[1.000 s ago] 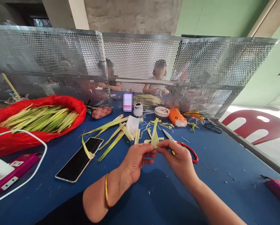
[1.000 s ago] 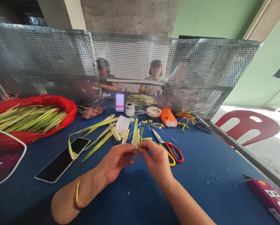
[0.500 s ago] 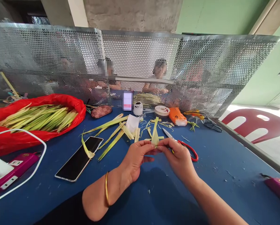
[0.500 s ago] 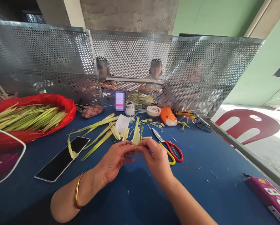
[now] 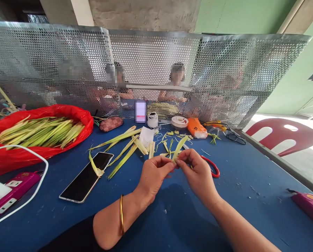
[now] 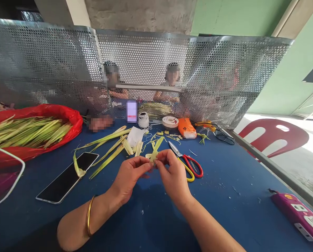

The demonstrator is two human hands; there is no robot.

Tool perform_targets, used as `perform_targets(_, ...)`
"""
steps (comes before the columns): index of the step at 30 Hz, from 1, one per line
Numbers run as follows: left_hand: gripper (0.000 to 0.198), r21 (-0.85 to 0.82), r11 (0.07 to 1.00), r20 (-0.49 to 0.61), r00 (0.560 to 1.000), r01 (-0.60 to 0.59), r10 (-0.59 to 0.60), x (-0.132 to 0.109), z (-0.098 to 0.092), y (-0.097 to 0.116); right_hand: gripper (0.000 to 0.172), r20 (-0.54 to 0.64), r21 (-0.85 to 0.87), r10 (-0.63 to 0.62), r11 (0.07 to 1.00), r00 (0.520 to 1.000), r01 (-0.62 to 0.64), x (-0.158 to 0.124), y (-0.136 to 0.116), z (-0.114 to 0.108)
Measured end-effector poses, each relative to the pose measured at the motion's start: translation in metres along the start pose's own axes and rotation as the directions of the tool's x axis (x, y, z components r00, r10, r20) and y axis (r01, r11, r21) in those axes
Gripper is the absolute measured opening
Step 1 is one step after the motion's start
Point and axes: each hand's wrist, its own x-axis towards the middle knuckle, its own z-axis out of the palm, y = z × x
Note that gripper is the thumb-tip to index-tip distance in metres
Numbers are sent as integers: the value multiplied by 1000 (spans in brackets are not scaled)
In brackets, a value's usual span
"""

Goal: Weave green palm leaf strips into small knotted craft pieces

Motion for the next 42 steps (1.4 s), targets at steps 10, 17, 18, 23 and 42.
perform_targets(10,20,-217,953,43,977,212,-207,2,-4,3,4,57,-55,-117,991,992,120,1,-5,-3)
perform_targets(17,22,-240,955,43,984,177,-172,2,-4,4,9,79,-47,-147,987,986,151,1,-2,-4)
perform_targets(18,23,-241,954,49,984,181,-174,3,-5,4,10,92,-43,-159,986,983,163,1,-2,-5)
perform_targets(23,24,-197,971,48,990,136,-129,3,-5,3,11,150,-15,-202,978,968,207,4,-3,-7)
perform_targets(42,19,-49,998,-54,998,-48,45,2,0,-4,5,53,109,47,993,998,-52,2,-1,-1)
